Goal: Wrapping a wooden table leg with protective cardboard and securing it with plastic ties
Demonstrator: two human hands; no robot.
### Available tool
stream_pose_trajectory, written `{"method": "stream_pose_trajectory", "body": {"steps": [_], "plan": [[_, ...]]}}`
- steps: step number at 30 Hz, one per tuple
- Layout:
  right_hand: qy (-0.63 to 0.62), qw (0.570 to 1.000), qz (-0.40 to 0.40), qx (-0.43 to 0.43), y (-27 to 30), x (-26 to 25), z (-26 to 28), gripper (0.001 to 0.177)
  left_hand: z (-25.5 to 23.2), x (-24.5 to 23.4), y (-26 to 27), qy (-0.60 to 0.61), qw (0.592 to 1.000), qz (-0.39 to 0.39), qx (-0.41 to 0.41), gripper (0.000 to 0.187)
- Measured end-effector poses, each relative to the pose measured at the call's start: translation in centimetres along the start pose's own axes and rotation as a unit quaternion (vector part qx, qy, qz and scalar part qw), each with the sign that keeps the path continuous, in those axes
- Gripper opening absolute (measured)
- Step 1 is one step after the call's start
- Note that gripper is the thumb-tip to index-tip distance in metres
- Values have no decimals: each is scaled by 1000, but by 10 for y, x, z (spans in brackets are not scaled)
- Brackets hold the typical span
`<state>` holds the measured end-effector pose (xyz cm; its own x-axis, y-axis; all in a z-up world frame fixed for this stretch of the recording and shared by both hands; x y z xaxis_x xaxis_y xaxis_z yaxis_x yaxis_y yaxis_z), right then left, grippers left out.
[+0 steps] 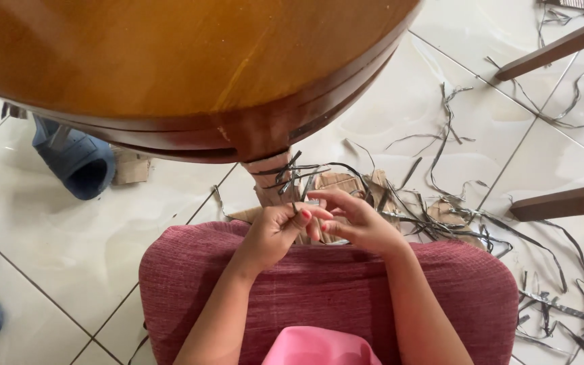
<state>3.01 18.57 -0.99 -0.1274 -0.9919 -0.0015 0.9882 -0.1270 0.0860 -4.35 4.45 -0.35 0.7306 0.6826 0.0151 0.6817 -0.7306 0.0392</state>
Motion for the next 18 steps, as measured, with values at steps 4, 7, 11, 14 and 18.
{"method": "stream_pose_trajectory", "body": {"steps": [4,7,11,14,18], "plan": [[30,991,72,-112,-7,8,-36,20,-12,-7,7,65,996,57,23,37],[-5,990,82,-113,-4,5,-26,17,-21,-28,10,92,993,78,20,36],[-30,999,-40,3,2,-27,-40,18,-17,-63,13,-48,990,85,-100,30],[42,979,-170,102,6,-47,-24,18,-9,-81,16,-205,952,66,-218,31],[407,795,-396,214,22,-114,-114,19,24,-102,16,-367,879,-7,-305,34]]}}
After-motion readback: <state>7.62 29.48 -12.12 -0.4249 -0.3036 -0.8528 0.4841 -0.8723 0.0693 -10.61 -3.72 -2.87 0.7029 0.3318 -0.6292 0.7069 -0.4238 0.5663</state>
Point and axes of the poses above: each hand's wrist, its own y-axis away from the middle knuckle, its own x-axis out of the palm, z = x × y, the point moved 5 cm from there along -y, towards the middle knuckle, and after that the axes turned 8 degrees about -z, right-handed, at the moved point
